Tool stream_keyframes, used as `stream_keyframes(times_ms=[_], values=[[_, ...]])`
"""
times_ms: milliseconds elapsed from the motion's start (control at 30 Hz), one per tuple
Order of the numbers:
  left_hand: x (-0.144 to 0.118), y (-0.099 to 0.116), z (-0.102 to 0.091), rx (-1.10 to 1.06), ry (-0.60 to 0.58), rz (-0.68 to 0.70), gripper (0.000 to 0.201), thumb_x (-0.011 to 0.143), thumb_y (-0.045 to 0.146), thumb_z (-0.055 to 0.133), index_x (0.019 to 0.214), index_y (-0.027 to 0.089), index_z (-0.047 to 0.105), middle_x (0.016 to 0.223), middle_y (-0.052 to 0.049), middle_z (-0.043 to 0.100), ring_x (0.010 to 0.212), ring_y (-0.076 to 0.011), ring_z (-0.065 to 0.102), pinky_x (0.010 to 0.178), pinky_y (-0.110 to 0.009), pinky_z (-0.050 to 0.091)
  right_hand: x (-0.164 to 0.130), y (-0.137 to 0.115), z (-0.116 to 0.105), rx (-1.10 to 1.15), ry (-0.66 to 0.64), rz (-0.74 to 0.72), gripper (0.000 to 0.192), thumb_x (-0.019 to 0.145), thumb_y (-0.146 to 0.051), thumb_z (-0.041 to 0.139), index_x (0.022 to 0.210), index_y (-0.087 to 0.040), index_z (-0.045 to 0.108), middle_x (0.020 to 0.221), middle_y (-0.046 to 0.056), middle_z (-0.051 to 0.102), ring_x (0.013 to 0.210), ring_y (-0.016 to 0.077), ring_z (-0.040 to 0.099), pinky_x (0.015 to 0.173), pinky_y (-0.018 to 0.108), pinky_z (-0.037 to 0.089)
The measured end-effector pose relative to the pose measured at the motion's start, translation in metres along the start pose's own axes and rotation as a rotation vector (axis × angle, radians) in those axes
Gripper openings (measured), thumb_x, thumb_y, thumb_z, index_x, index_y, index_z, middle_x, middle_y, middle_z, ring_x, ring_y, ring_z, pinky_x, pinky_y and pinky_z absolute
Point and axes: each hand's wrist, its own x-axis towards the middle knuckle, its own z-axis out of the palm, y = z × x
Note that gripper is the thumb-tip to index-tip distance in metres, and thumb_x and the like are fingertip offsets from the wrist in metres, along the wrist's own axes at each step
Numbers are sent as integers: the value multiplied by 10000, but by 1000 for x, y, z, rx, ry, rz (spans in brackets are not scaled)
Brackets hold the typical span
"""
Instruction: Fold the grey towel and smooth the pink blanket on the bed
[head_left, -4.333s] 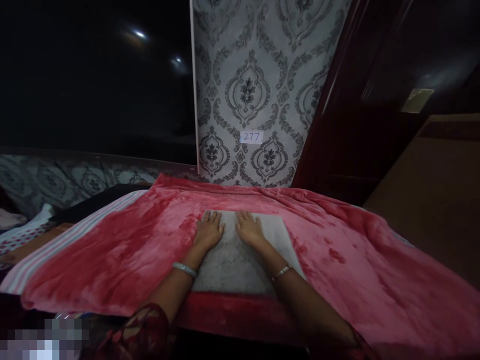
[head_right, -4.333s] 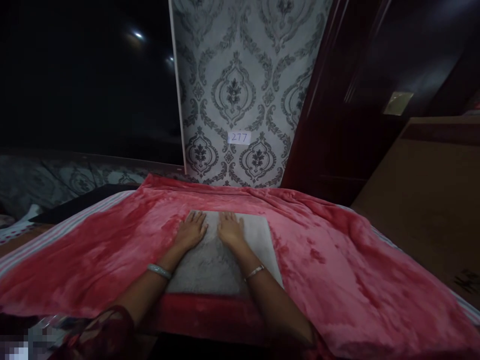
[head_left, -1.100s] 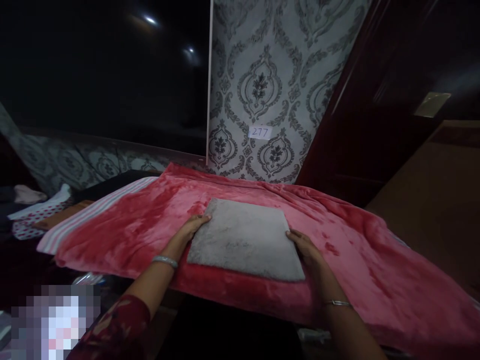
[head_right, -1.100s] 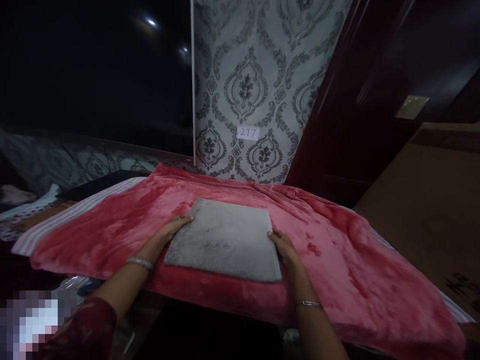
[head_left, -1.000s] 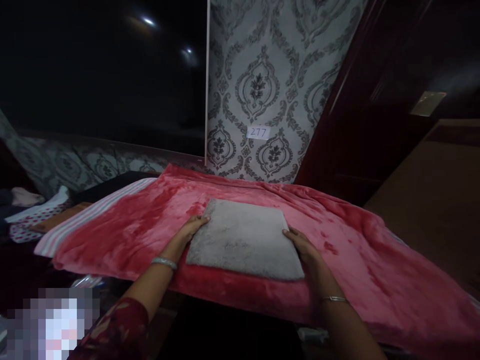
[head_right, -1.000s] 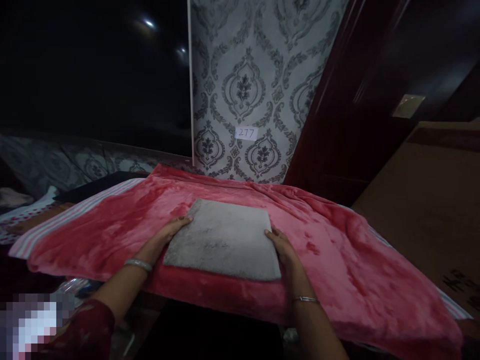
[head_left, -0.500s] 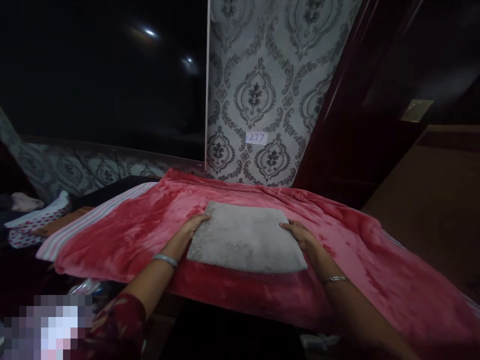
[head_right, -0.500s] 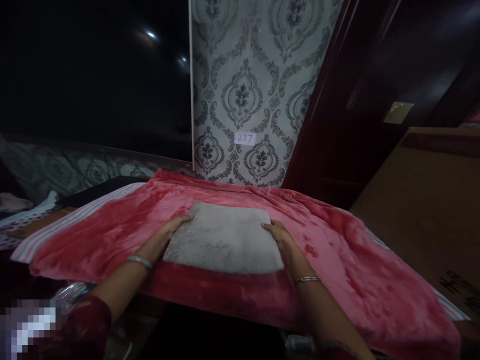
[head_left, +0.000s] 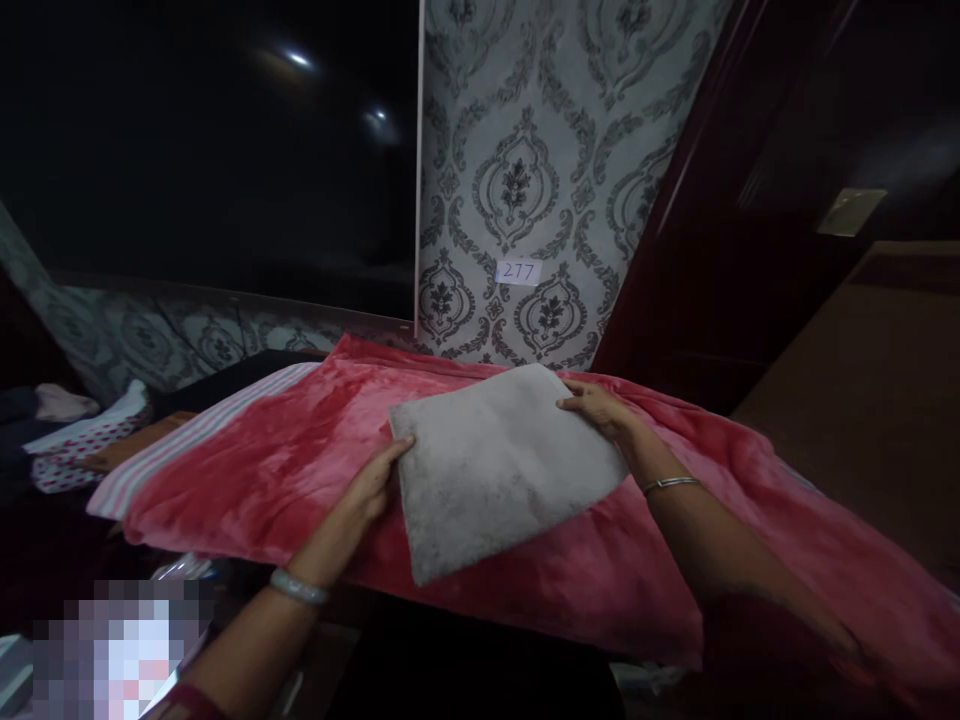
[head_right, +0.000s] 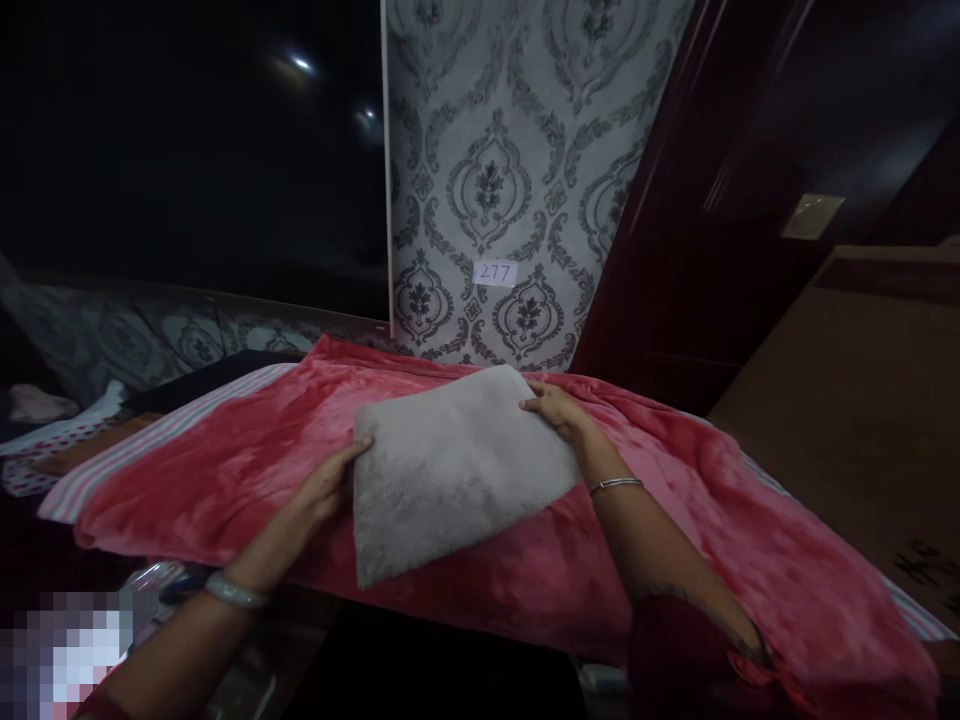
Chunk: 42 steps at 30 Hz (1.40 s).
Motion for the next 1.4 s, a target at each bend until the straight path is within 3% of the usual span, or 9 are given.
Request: stream_keyframes(times_ms=[267, 367, 467, 567, 733, 1000, 1133, 1267, 1400], values=[[-30, -5, -1, -25, 8, 143, 378, 633, 273, 823, 975, 156, 709, 834, -72, 772, 822, -249, 739, 689, -305, 592, 16, -13, 5, -76, -109, -61, 540, 691, -104, 665, 1224, -186, 703, 935, 0, 773, 762, 179, 684, 795, 327, 571], [-44, -12, 13, -87, -15, 172, 420, 654, 291, 820, 1038, 186, 687, 942, -70, 776, 923, -267, 738, 740, -332, 612, 39, -34, 0, -283, -7, -183, 534, 720, -102, 674, 1249, -174, 688, 981, 20, 771, 833, 193, 686, 839, 350, 569], [-53, -40, 28, -173, -50, 147, 464, 689, 304, 817, 1114, 231, 645, 1012, -59, 769, 981, -272, 732, 774, -354, 621, 59, -46, 11, -568, 212, -305, 518, 741, -75, 683, 1252, -155, 690, 1099, 92, 753, 1083, 265, 659, 993, 420, 509], [-54, -78, 33, -229, -33, -70, 444, 690, 259, 826, 1080, 221, 618, 973, -76, 765, 928, -272, 742, 794, -377, 622, 60, -29, 40, -675, 243, -311, 496, 770, -92, 681, 1261, -163, 691, 1217, 142, 716, 1226, 315, 603, 1086, 478, 434], [-53, -106, 23, -265, -37, -193, 460, 715, 252, 825, 1114, 201, 601, 1067, -115, 760, 926, -274, 745, 856, -399, 610, -2, 42, 95, -744, 44, -366, 492, 841, -226, 661, 1333, -219, 660, 1327, 83, 677, 1221, 266, 624, 1107, 439, 443], [-51, -107, 23, -329, -27, -185, 371, 789, 270, 775, 1134, 204, 654, 1122, -91, 758, 872, -234, 736, 794, -380, 614, -133, 101, 147, -979, -274, -553, 587, 1011, -389, 483, 1577, -350, 334, 1644, 31, 300, 1531, 278, 232, 1226, 569, 206], [-47, -113, 21, -333, 4, -159, 409, 768, 195, 783, 1153, 196, 645, 1047, -75, 772, 838, -232, 737, 816, -403, 611, -120, 101, 128, -1086, -295, -452, 559, 1040, -425, 405, 1585, -353, 302, 1657, 17, 265, 1543, 251, 192, 1233, 546, 193], [-46, -113, 20, -353, 32, -154, 368, 762, 164, 783, 1100, 163, 636, 971, -80, 777, 798, -235, 740, 856, -442, 604, -96, 93, 87, -1226, -50, -125, 552, 1046, -436, 360, 1574, -276, 354, 1664, 63, 241, 1547, 305, 162, 1208, 640, 166], [-49, -110, 23, -337, 27, -147, 309, 767, 175, 778, 1046, 153, 647, 925, -82, 779, 767, -231, 744, 850, -434, 607, -108, 82, 96, -1161, 54, -121, 571, 1050, -392, 339, 1592, -214, 319, 1669, 102, 214, 1550, 301, 145, 1217, 590, 196]])
